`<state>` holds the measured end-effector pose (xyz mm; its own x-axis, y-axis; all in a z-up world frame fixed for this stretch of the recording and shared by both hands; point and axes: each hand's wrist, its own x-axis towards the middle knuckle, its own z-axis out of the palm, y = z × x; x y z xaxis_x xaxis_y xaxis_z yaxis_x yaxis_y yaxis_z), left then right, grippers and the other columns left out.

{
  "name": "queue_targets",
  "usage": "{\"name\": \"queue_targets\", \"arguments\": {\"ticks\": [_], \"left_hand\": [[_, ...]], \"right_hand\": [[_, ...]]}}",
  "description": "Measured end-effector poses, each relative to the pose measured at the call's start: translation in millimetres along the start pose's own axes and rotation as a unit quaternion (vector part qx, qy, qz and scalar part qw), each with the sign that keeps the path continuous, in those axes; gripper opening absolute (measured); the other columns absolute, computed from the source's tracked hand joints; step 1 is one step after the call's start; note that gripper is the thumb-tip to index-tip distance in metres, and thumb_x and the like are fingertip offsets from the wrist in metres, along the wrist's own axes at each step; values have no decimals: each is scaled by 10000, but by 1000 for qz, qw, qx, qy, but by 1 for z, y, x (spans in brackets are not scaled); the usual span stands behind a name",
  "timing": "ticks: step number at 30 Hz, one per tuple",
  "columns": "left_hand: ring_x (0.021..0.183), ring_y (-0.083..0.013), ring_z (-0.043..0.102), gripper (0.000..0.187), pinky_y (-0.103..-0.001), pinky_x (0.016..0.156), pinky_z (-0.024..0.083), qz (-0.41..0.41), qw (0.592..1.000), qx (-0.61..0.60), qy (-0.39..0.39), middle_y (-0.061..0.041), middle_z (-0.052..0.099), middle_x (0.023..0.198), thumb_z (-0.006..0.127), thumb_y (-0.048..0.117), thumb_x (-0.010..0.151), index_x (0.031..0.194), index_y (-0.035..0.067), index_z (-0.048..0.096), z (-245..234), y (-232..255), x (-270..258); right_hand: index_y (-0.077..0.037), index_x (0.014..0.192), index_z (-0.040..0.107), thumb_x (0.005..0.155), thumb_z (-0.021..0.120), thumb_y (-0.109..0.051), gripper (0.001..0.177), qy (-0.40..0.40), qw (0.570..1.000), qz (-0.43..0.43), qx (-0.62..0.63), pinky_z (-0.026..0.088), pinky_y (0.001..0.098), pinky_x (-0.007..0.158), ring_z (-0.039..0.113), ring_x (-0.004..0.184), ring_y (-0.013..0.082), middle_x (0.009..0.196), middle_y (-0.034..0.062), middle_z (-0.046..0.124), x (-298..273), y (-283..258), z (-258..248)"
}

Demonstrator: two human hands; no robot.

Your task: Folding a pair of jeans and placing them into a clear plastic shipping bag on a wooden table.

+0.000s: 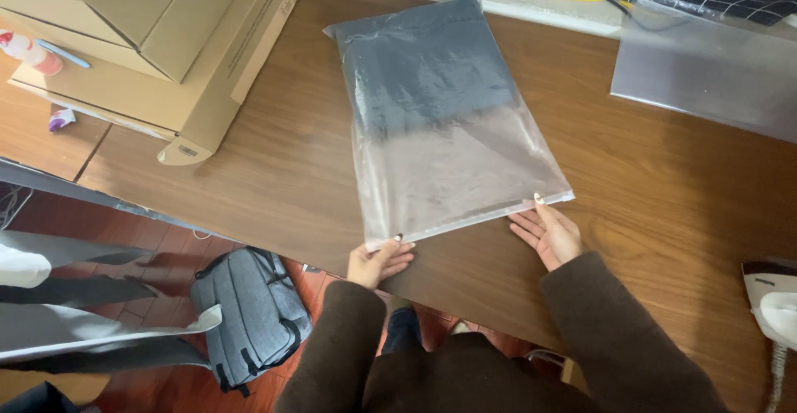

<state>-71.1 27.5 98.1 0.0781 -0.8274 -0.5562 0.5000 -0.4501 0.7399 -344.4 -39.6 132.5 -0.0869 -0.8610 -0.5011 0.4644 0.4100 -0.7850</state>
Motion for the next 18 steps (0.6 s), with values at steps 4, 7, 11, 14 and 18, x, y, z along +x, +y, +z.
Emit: {"name": "queue_targets", "arguments": {"ticks": [4, 7, 11, 14, 18], "left_hand": [[787, -334, 645, 201, -410, 695, 541, -12, 1000, 12, -21, -272, 628, 917, 605, 61, 801, 927, -83, 546, 28, -15, -8], [757, -295, 655, 186, -360, 663, 554, -41, 996, 23, -71, -234, 639, 912, 602, 87, 803, 920, -48, 551, 55, -34, -9], [730, -293, 654, 177, -351, 621, 560, -56, 988, 55, -134, -215, 633, 929, 606, 116, 815, 923, -19, 567, 76, -52, -1], [719, -295, 652, 208, -347, 602, 557, -87, 976, 109, -169, -213, 630, 943, 611, 175, 829, 935, -1, 577, 71, -37, 0], [726, -281, 660, 277, -342, 621, 549, -98, 955, 229, -159, -225, 634, 955, 605, 240, 822, 940, -11, 604, 46, 29, -5]], "right_hand": [[55, 1075, 445, 883, 531, -250, 371, -22, 999, 34, -25, 433, 526, 878, 549, 1001, 384, 1011, 273, 547, -20, -3, 22], [80, 1102, 417, 864, 534, -238, 414, -48, 997, 51, -19, 414, 551, 878, 539, 996, 401, 1027, 297, 530, -24, 6, 30], [87, 1076, 483, 851, 552, -212, 380, -67, 995, 54, -53, 460, 524, 799, 588, 897, 369, 998, 296, 570, -15, 24, 24], [87, 1027, 507, 844, 575, -168, 321, -56, 995, 41, -66, 489, 513, 748, 615, 825, 362, 939, 290, 594, -1, 31, 7], [66, 999, 511, 860, 548, -142, 253, -37, 995, 23, -89, 497, 508, 725, 621, 801, 342, 897, 266, 609, 7, 9, -17]]}}
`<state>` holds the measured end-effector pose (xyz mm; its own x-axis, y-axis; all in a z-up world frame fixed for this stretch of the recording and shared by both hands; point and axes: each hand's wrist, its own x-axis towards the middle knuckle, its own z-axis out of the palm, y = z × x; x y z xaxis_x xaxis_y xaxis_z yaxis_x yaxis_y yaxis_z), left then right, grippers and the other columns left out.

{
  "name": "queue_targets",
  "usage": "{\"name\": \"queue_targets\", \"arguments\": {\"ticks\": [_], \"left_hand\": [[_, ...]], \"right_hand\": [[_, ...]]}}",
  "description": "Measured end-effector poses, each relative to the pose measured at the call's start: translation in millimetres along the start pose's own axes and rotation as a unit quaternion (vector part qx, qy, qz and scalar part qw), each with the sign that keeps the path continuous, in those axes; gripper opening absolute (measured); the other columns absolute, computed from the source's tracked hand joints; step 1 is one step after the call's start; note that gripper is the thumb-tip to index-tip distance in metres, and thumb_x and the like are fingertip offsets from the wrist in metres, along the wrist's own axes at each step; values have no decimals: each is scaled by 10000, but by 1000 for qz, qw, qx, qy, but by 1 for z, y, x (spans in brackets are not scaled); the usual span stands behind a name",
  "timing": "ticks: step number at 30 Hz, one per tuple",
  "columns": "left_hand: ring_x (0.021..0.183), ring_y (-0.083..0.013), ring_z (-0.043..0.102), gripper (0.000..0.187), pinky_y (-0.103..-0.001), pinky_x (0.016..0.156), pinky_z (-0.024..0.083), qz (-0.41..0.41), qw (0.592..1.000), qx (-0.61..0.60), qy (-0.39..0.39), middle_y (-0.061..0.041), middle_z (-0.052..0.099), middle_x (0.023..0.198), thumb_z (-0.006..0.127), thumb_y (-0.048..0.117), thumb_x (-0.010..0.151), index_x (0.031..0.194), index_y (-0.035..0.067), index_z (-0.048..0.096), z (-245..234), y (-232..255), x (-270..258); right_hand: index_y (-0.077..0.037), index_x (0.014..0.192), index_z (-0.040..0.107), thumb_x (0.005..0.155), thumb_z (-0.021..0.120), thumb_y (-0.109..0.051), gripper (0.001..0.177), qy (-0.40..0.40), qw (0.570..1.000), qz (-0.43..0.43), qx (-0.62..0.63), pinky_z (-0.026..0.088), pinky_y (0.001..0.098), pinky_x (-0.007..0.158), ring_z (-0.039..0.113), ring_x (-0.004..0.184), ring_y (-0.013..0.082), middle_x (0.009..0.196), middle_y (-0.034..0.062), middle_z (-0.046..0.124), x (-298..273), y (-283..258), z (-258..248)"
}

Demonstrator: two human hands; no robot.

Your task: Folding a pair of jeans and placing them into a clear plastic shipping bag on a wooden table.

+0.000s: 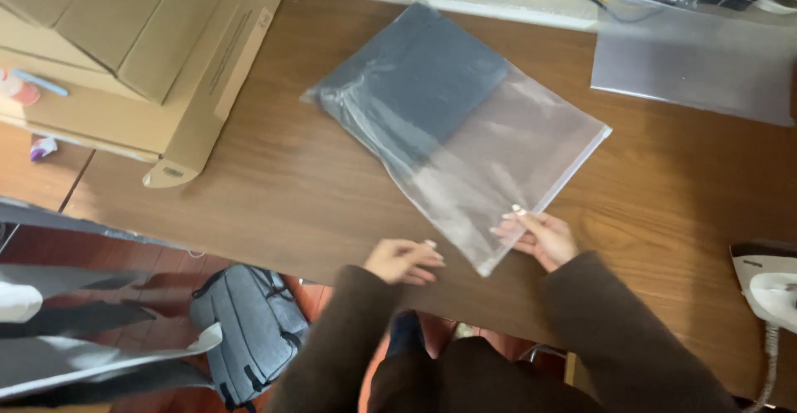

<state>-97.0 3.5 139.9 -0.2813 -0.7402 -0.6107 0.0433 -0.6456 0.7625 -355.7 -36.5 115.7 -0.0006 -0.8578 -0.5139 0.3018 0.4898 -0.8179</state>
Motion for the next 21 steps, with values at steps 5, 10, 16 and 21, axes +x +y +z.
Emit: {"name": "queue_targets", "arguments": {"ticks": [5, 10, 16, 21], "left_hand": [[777, -302, 649, 281, -364, 667, 542, 84, 988, 28, 126, -225, 635, 954, 569, 190, 832, 1000, -35, 573, -77, 51, 12], [762, -248, 645, 257, -310, 633, 539, 167, 958, 96, 214, -173, 648, 907, 603, 193, 821, 1004, 13, 592, -134, 86, 53], [623, -106, 628, 263, -181, 644, 481, 126, 931, 194, 281, 9, 661, 860, 631, 294, 756, 957, 127, 602, -153, 129, 106], [679, -92, 540, 416, -205, 576, 410, -24, 954, 262, 141, 16, 579, 887, 682, 394, 679, 985, 156, 531, -115, 180, 92]], "right_hand": [[62, 949, 544, 874, 557, -123, 200, 52, 998, -36, -27, 503, 515, 707, 619, 773, 331, 842, 243, 603, 32, -16, -74], [-1, 899, 610, 880, 608, -170, 170, 145, 983, -106, -41, 530, 457, 682, 634, 723, 290, 776, 173, 600, 37, -49, -101], [65, 987, 588, 926, 494, -149, 241, 167, 980, -102, -33, 535, 336, 667, 609, 749, 224, 898, 168, 619, 10, -46, -109], [22, 1258, 386, 863, 302, -515, 672, 155, 979, 61, 121, 364, 322, 942, 438, 1173, 201, 1240, 186, 464, -41, -62, -61]]}}
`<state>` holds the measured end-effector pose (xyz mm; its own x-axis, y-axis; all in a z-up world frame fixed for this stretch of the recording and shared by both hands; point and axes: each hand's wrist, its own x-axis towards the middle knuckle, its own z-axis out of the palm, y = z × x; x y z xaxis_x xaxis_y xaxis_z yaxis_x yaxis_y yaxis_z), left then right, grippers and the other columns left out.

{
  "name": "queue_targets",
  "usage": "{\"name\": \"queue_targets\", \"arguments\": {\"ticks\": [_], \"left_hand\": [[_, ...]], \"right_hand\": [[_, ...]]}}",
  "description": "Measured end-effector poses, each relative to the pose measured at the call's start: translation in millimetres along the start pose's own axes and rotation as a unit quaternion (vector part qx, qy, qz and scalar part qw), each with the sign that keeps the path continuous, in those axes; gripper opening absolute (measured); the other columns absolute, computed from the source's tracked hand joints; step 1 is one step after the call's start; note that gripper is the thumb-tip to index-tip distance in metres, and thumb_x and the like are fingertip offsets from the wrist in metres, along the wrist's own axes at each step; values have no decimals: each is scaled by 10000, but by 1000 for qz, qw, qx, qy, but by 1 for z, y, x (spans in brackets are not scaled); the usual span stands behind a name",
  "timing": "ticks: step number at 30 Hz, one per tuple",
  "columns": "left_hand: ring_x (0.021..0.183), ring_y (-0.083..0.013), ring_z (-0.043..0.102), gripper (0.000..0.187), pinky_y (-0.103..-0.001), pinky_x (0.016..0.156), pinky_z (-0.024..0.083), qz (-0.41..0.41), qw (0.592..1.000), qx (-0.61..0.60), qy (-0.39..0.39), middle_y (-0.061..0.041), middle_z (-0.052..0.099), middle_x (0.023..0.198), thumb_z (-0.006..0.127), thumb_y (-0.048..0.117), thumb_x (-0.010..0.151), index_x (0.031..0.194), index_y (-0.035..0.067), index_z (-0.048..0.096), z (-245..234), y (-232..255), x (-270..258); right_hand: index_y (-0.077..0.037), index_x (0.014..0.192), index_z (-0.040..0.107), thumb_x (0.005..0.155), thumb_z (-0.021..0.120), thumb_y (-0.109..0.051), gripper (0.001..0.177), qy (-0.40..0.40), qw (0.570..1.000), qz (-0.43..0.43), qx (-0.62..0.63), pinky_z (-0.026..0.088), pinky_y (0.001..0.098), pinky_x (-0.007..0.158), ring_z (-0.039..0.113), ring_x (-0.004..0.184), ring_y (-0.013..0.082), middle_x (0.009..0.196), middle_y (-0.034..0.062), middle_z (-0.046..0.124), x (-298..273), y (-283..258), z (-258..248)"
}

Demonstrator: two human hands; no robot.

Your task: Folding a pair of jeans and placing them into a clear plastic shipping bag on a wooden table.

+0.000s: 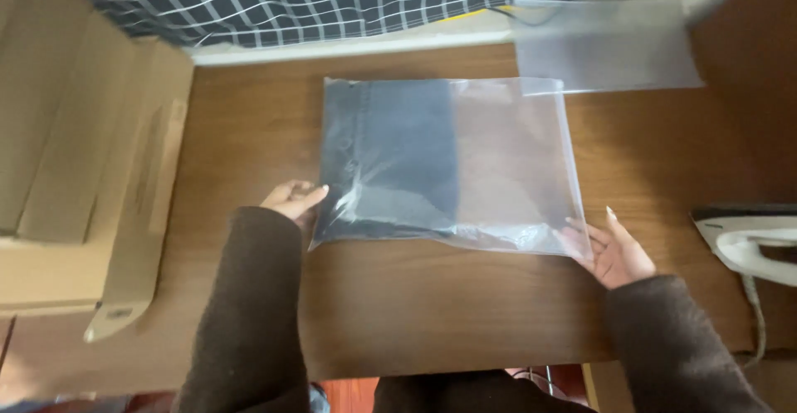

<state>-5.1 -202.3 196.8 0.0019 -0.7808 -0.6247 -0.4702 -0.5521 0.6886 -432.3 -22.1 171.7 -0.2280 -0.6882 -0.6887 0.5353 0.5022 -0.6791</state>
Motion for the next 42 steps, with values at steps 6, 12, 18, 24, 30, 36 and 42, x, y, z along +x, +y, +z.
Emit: {"name": "queue_targets", "arguments": {"ticks": [6, 12, 18, 24, 30, 36, 42], "left_hand": [[939, -418, 564, 900, -474, 756, 503, -20, 996, -88, 0, -353, 474, 1124, 773, 359, 656, 1288, -82, 309, 14, 17, 4], [965, -491, 509, 780, -563, 713, 492, -1, 992, -123, -35, -404, 416, 1135, 726, 277, 733, 1234, -159, 318, 14, -9, 36], [1053, -507, 447, 867, -567, 756, 472, -39, 982, -166, -82, -398, 324, 1232, 724, 252, 732, 1298, -134, 193, 37, -37, 14], [885, -488, 556, 673, -527, 745, 489, 22, 954, -244, -175, -462, 406, 1060, 639, 277, 815, 1116, -245, 340, 91, -66, -27], [925, -490, 541, 632, -553, 802, 443, 20, 909, -375, -181, -453, 396, 1072, 613, 254, 849, 1108, -239, 313, 165, -88, -50], [858, -321, 621, 427, -429, 743, 489, 67, 954, -126, -265, -245, 606, 995, 520, 390, 876, 978, -22, 562, 133, -57, -76], [804, -307, 651, 369, -403, 706, 518, 105, 983, -93, -119, -246, 627, 971, 478, 275, 867, 1041, -47, 523, 31, 3, -44]], "right_hand": [[-46, 1274, 358, 719, 525, -683, 862, 61, 941, -12, 334, 293, 462, 1054, 394, 1225, 334, 1295, 205, 404, -6, 44, 15], [-37, 1175, 392, 661, 530, -541, 733, -15, 961, -4, 277, 209, 508, 1083, 299, 1264, 396, 1331, 218, 354, 2, 82, 63], [7, 1098, 465, 823, 549, -186, 347, -54, 975, -49, 212, 299, 571, 1002, 387, 1173, 459, 1244, 331, 400, 35, 82, 96], [104, 1214, 264, 808, 668, -357, 735, -4, 983, -174, 60, 413, 616, 837, 462, 1077, 470, 1148, 382, 395, 55, 39, 101], [112, 1234, 245, 858, 658, -369, 737, -21, 979, -196, -47, 491, 586, 754, 555, 933, 478, 1081, 384, 446, 111, 3, 87], [81, 1216, 350, 882, 598, -235, 522, -33, 979, -161, -123, 471, 555, 794, 501, 1000, 485, 1129, 395, 412, 114, -31, 103], [15, 1217, 417, 879, 604, -244, 465, -51, 979, -129, -152, 454, 539, 820, 490, 1018, 467, 1157, 367, 407, 136, -51, 110]]}}
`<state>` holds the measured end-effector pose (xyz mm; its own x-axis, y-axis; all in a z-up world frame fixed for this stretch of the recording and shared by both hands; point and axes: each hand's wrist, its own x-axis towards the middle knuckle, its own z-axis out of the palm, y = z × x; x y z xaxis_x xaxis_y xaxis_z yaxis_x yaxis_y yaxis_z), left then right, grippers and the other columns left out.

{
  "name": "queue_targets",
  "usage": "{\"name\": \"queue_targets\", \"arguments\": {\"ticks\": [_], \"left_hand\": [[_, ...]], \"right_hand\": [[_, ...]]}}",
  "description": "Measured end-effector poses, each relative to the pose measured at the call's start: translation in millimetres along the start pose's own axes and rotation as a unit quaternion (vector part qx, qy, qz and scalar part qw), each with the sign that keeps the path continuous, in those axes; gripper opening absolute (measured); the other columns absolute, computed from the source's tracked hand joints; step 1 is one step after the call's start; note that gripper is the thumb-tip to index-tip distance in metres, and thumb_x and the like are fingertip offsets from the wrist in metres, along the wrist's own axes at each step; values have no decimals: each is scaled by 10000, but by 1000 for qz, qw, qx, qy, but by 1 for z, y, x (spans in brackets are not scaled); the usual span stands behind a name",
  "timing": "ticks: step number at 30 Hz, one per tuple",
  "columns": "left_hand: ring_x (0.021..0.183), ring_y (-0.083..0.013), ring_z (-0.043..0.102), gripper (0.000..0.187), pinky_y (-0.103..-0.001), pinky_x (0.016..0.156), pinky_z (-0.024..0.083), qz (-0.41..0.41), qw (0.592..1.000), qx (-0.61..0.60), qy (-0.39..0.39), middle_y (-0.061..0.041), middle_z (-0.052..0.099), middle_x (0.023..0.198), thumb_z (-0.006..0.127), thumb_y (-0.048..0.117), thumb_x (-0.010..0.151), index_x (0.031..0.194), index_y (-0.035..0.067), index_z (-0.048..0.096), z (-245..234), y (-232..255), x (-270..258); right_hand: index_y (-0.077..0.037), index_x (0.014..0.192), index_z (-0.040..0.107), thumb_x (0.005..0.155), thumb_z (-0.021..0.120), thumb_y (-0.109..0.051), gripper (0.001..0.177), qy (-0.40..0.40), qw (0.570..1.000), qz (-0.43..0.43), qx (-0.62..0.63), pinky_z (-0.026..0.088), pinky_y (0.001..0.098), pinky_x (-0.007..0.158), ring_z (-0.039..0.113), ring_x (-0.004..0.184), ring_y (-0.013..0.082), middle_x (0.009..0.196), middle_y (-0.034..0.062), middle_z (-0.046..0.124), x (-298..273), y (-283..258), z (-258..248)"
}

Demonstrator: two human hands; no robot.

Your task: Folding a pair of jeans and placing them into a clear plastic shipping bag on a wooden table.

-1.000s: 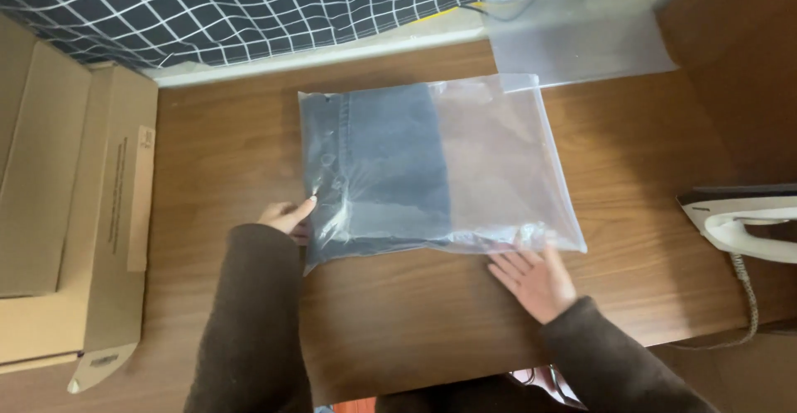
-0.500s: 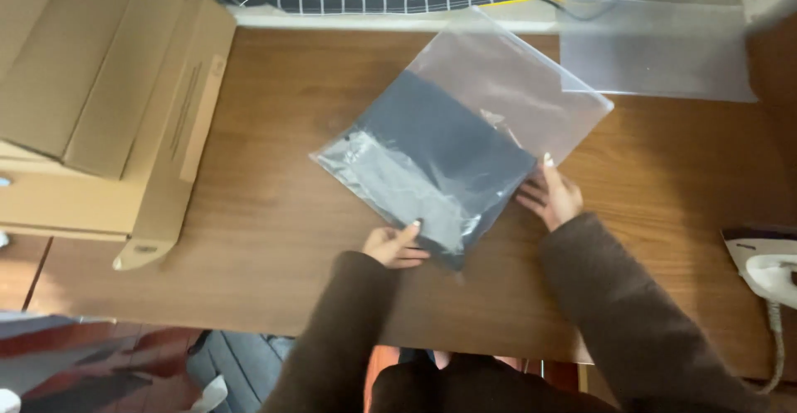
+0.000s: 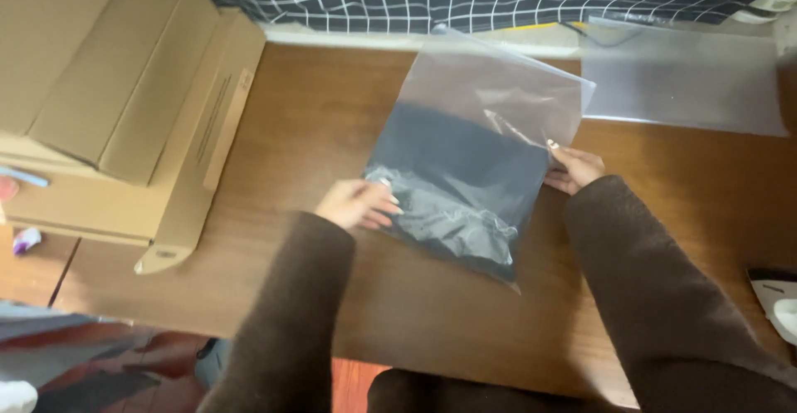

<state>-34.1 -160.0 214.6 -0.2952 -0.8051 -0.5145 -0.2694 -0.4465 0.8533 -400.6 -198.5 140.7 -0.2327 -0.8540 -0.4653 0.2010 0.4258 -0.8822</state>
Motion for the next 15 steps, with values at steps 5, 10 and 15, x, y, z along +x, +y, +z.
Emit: {"name": "queue_targets", "arguments": {"ticks": [5, 10, 15], "left_hand": [[730, -196, 663, 345, -296, 644, 526, -11, 989, 87, 122, -115, 672, 853, 531, 386, 835, 942, 66, 601, -62, 10, 78], [747, -145, 665, 319, -286, 666, 543, -23, 972, 130, 196, -38, 682, 828, 640, 351, 760, 976, 117, 630, -96, -14, 186], [893, -237, 631, 460, -359, 733, 521, -59, 982, 74, 164, -111, 654, 958, 595, 399, 783, 1069, 39, 588, -87, -33, 254]], "right_hand": [[-18, 1194, 466, 839, 644, -219, 445, -2, 1000, 22, -7, 479, 503, 781, 563, 918, 401, 1057, 283, 507, 41, -7, -3], [-4, 1205, 451, 813, 666, -230, 501, 19, 998, 44, -27, 500, 455, 748, 587, 850, 336, 1007, 242, 531, 65, -12, 0], [53, 1172, 432, 766, 708, -320, 616, 68, 995, 73, 15, 498, 482, 737, 600, 795, 333, 949, 255, 563, 69, -8, 1]]}}
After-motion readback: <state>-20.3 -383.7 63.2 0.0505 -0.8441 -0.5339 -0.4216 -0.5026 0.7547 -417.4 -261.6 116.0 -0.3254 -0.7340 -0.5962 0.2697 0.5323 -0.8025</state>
